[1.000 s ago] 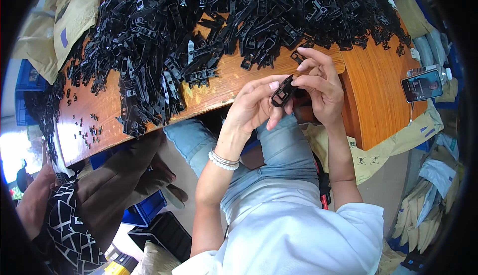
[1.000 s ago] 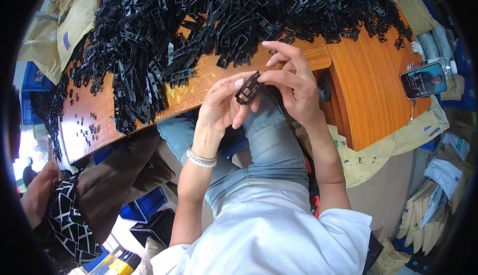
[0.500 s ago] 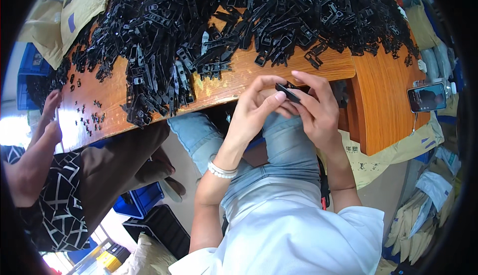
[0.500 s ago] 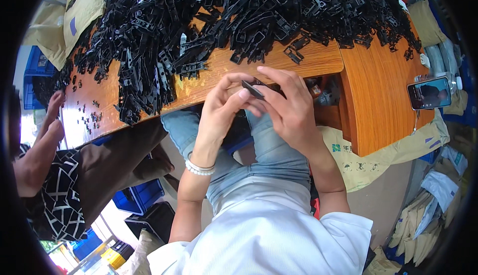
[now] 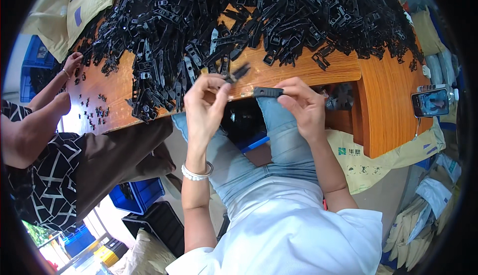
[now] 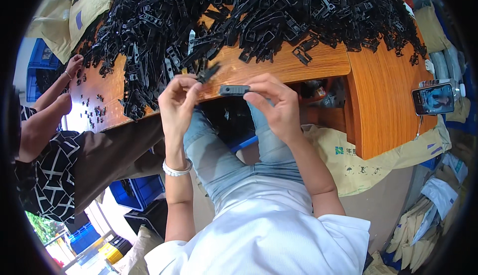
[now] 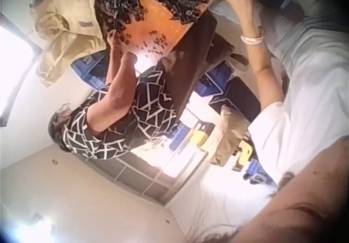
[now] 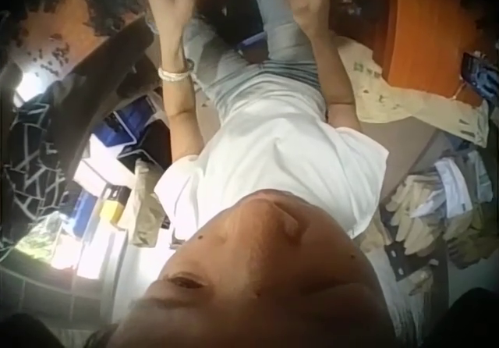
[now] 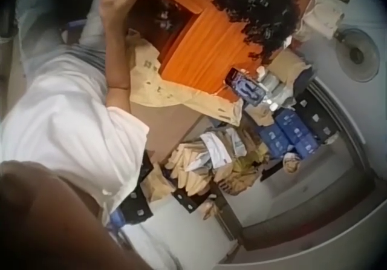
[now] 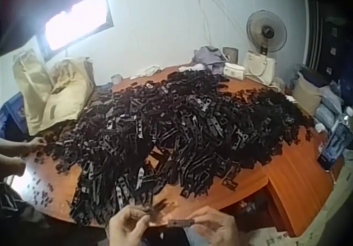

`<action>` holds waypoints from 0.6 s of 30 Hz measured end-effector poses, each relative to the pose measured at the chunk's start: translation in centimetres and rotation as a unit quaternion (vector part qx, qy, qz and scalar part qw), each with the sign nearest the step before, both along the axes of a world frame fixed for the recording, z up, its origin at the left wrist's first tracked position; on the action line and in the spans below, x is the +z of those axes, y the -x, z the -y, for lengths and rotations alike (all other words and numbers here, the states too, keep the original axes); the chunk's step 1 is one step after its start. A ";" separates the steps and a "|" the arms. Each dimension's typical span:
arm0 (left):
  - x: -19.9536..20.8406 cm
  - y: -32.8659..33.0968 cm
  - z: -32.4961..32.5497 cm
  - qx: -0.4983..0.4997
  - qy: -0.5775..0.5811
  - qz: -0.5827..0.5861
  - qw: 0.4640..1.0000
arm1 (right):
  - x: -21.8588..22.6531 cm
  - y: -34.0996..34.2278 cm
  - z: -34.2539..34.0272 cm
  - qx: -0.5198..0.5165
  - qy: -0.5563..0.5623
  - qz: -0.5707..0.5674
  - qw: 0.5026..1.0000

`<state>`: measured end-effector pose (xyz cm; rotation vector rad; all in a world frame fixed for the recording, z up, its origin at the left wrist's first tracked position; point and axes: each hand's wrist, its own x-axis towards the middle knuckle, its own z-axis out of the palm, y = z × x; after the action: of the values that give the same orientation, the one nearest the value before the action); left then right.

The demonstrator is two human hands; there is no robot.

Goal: Assembling or inspecting small black plastic components at a workbench.

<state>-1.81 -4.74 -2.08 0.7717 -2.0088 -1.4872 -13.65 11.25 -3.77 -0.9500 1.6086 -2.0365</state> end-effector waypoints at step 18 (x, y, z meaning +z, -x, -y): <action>0.4 0.6 -3.8 -0.082 -0.286 0.000 0.955 | -0.3 -1.5 0.8 -0.019 -0.084 0.019 0.996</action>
<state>-2.38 -0.92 -1.70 0.8340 -1.6766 -2.2102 -12.18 10.49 -4.10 -0.8227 1.7584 -1.8952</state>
